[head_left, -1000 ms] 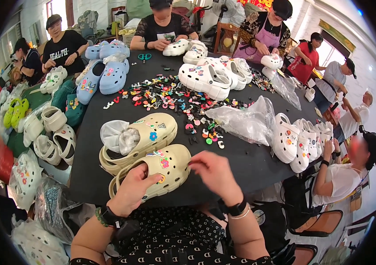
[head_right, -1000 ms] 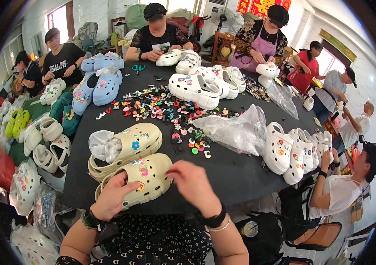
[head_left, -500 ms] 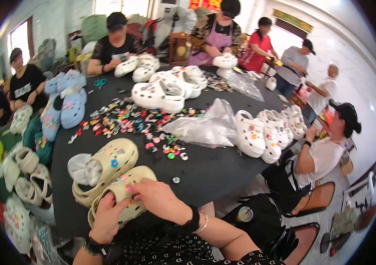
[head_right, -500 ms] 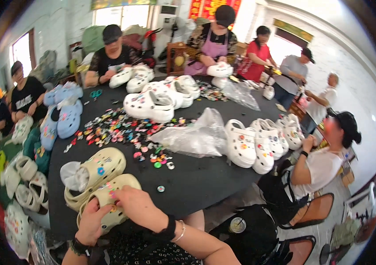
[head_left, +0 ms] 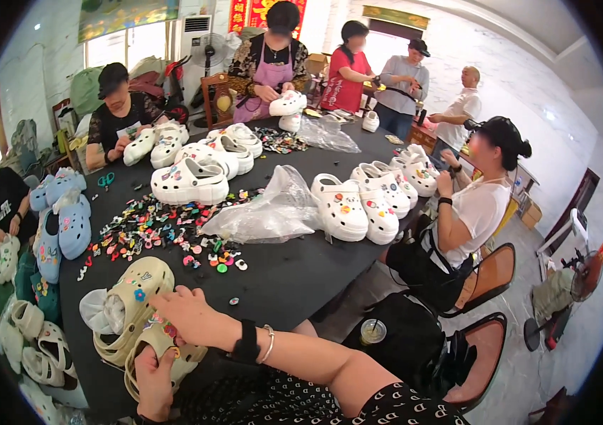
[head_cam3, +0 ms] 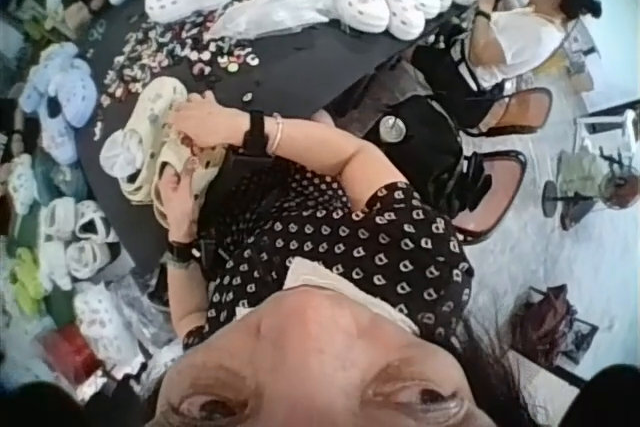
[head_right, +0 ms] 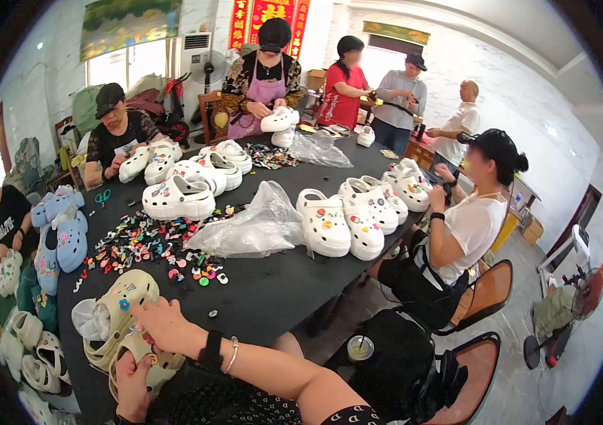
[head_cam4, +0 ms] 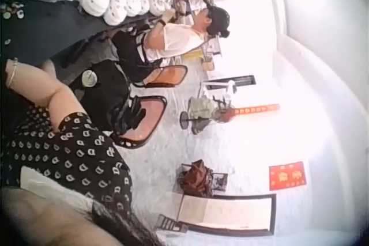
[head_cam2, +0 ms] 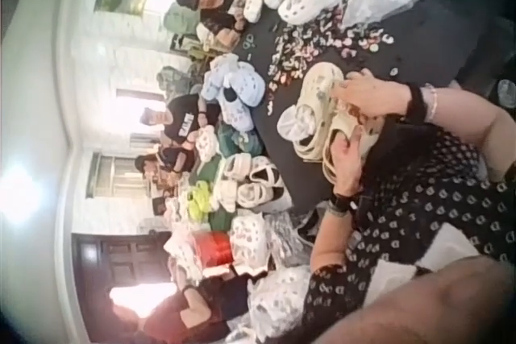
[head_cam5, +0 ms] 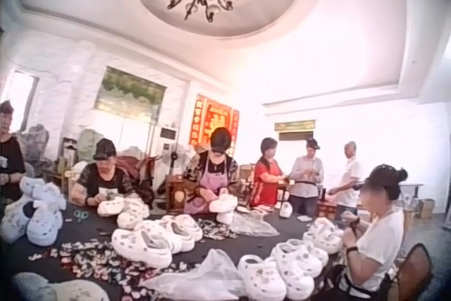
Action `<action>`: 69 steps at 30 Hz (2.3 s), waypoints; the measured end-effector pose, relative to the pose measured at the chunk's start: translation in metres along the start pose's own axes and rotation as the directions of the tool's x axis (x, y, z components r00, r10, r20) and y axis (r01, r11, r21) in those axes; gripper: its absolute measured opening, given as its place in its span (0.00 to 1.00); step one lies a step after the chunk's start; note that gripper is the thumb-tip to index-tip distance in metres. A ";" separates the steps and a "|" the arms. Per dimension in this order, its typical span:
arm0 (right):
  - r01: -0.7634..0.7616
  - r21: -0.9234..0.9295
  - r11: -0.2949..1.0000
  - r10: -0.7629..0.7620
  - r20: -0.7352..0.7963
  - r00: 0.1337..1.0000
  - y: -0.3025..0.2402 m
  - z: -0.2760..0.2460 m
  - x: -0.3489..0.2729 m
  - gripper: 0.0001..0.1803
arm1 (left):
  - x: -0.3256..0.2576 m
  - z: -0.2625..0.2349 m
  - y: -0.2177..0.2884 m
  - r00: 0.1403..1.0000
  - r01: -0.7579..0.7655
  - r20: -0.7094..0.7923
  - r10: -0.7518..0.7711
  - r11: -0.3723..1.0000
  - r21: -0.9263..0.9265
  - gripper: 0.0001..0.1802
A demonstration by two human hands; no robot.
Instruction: Manually attaching decorative charms to rubber clogs and placing them into individual plastic bags.
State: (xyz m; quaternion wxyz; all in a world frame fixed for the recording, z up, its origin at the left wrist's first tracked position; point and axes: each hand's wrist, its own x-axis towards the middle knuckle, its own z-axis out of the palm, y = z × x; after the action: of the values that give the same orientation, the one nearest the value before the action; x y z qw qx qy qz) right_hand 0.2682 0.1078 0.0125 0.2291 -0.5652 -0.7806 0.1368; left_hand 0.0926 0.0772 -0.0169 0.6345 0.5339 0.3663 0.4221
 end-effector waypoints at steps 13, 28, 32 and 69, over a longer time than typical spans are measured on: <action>0.034 0.009 0.999 -0.034 -0.081 0.996 0.027 0.019 0.002 0.41 | 0.014 -0.002 -0.005 1.000 -0.006 0.024 0.008 0.997 -0.077 0.16; -0.020 0.055 0.998 0.019 0.022 1.000 0.028 0.018 0.010 0.42 | 0.020 -0.006 -0.009 0.997 -0.075 0.006 0.075 0.997 0.030 0.16; -0.016 0.042 0.999 0.017 -0.014 1.000 0.027 0.020 0.008 0.41 | 0.021 -0.007 -0.013 0.997 -0.076 0.009 0.076 0.995 0.067 0.16; 0.033 0.009 0.999 -0.033 -0.001 0.999 0.029 0.017 0.007 0.39 | 0.015 -0.001 -0.005 0.997 -0.061 -0.033 0.065 0.992 0.109 0.14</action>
State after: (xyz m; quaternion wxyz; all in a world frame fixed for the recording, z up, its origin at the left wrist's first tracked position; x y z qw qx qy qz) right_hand 0.2810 0.1245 -0.0142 0.2340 -0.5512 -0.7892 0.1361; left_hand 0.0979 0.0913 -0.0222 0.5842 0.5712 0.3829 0.4312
